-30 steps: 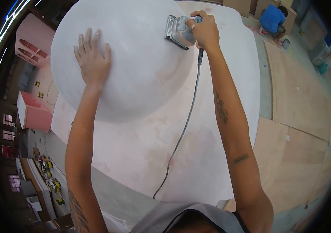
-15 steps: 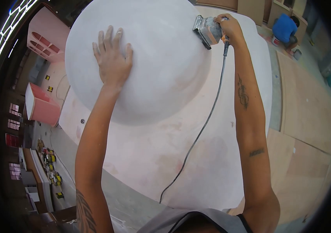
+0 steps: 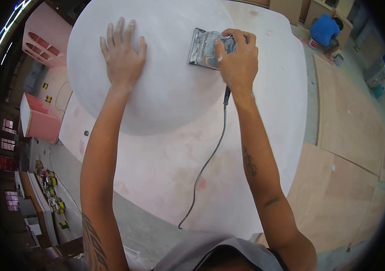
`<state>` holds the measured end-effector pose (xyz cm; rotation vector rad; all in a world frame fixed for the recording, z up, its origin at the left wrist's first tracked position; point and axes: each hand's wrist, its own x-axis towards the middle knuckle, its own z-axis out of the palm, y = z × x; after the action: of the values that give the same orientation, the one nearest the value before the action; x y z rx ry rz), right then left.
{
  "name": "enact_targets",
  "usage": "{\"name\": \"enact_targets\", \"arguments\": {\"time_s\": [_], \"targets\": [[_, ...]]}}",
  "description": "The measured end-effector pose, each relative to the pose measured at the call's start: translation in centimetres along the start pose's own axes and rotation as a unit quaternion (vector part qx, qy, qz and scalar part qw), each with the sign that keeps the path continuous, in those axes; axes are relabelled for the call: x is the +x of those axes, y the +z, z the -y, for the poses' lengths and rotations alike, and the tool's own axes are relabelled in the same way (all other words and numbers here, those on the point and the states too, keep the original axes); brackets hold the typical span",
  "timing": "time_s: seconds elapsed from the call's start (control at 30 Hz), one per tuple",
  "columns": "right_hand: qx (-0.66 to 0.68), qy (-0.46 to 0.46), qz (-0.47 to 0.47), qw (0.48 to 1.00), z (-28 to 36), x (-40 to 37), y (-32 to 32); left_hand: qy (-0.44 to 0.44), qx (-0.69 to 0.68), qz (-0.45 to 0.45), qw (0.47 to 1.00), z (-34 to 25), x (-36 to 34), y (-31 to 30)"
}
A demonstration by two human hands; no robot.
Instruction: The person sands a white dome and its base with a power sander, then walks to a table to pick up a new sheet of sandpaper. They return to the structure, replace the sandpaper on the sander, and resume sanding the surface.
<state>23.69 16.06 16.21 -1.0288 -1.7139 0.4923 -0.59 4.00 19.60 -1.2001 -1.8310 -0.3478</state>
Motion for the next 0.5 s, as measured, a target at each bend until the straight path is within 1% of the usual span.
{"name": "enact_targets", "arguments": {"time_s": [0.03,0.13,0.27,0.33,0.4,0.43,0.5], "targets": [[-0.001,0.0,0.001,1.0,0.1,-0.5,0.5,-0.001,-0.001,0.0,1.0,-0.2,0.3,0.8],[0.007,-0.046,-0.015,0.999,0.9,-2.2,1.5,-0.008,0.006,0.005,1.0,-0.4,0.7,2.5],[0.023,-0.072,-0.008,0.997,1.0,-4.7,2.2,-0.009,0.012,0.008,1.0,-0.3,1.0,3.1],[0.019,-0.079,-0.014,0.997,0.5,-4.3,2.2,-0.009,0.017,0.01,1.0,-0.5,1.2,2.7],[0.017,-0.084,-0.02,0.996,0.3,-3.9,2.0,0.051,0.0,0.033,0.998,-0.2,1.0,1.7],[0.016,-0.071,-0.018,0.997,0.0,-3.0,1.8,0.053,0.0,0.033,0.998,-0.1,0.9,1.3],[0.014,-0.056,-0.016,0.998,-0.8,-1.2,1.6,0.13,-0.01,0.068,0.989,0.0,0.6,0.5]]}}
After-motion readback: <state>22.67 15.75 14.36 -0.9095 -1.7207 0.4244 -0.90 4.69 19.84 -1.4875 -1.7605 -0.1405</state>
